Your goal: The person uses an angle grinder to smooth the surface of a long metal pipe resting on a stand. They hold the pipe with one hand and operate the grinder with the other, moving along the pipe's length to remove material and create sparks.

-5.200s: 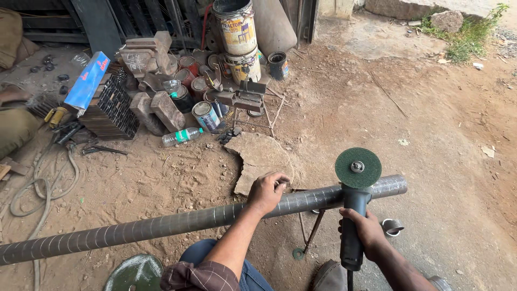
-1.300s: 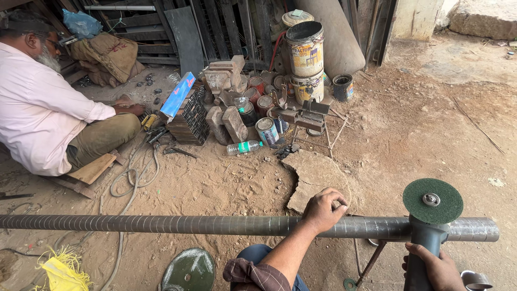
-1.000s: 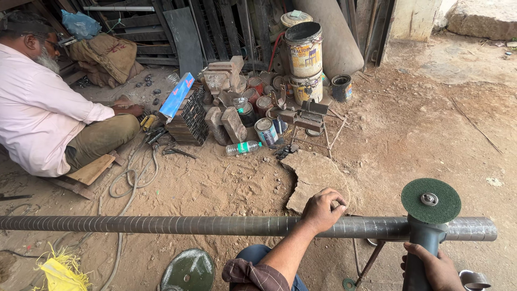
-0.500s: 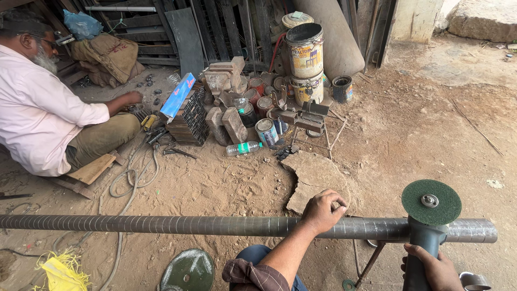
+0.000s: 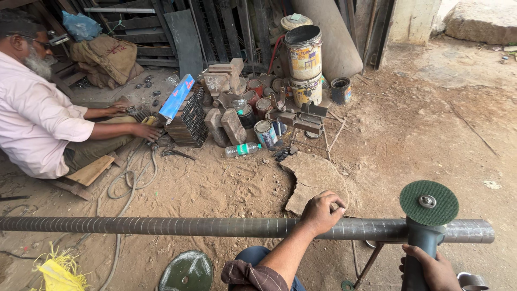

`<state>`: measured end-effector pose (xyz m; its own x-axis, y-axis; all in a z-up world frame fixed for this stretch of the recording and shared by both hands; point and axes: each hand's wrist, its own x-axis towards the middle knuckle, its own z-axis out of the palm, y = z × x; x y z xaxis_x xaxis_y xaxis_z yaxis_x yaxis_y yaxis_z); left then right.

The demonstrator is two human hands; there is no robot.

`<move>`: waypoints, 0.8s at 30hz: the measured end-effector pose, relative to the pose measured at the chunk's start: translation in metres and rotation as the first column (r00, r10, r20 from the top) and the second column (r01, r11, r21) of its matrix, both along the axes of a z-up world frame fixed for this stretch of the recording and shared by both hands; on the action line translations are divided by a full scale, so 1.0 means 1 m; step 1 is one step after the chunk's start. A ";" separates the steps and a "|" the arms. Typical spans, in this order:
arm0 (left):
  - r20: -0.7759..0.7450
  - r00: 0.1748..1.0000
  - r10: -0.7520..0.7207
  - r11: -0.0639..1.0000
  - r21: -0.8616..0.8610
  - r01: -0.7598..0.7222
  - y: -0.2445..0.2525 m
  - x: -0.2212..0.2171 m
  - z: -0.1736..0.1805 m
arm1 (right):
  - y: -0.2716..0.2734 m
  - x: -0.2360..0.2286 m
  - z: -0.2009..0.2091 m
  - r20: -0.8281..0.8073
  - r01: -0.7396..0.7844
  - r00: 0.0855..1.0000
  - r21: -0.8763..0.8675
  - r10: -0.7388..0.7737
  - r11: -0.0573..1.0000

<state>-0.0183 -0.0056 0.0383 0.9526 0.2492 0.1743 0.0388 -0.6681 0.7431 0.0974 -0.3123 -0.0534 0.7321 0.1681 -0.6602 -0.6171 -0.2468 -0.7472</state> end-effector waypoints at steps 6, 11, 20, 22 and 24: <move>0.179 0.983 0.034 0.993 -0.117 -0.013 0.000 -0.002 -0.002 | 0.013 -0.020 0.017 0.067 0.052 0.995 0.210 -0.068 0.976; 0.005 0.999 -0.041 0.997 -0.060 0.041 -0.013 -0.006 -0.010 | 0.002 -0.036 0.040 0.054 0.044 0.997 0.269 -0.060 0.962; -0.437 0.714 -0.547 0.836 -0.243 0.491 -0.120 -0.033 0.008 | -0.002 -0.054 0.100 0.244 0.045 0.966 0.160 -0.083 0.986; -0.425 0.714 -0.556 0.831 -0.295 0.471 -0.149 -0.033 0.007 | -0.003 -0.051 0.102 0.311 0.078 0.942 0.161 -0.126 0.984; -0.429 0.774 -0.465 0.881 -0.311 0.356 -0.178 -0.031 0.004 | -0.007 -0.048 0.101 0.381 0.129 0.905 0.176 -0.189 0.976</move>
<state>-0.0492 -0.1834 0.0423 0.9177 -0.2077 -0.3387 0.1804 -0.5417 0.8210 0.0490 -0.3194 0.0480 0.9518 0.0985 -0.2906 -0.2877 -0.0423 -0.9568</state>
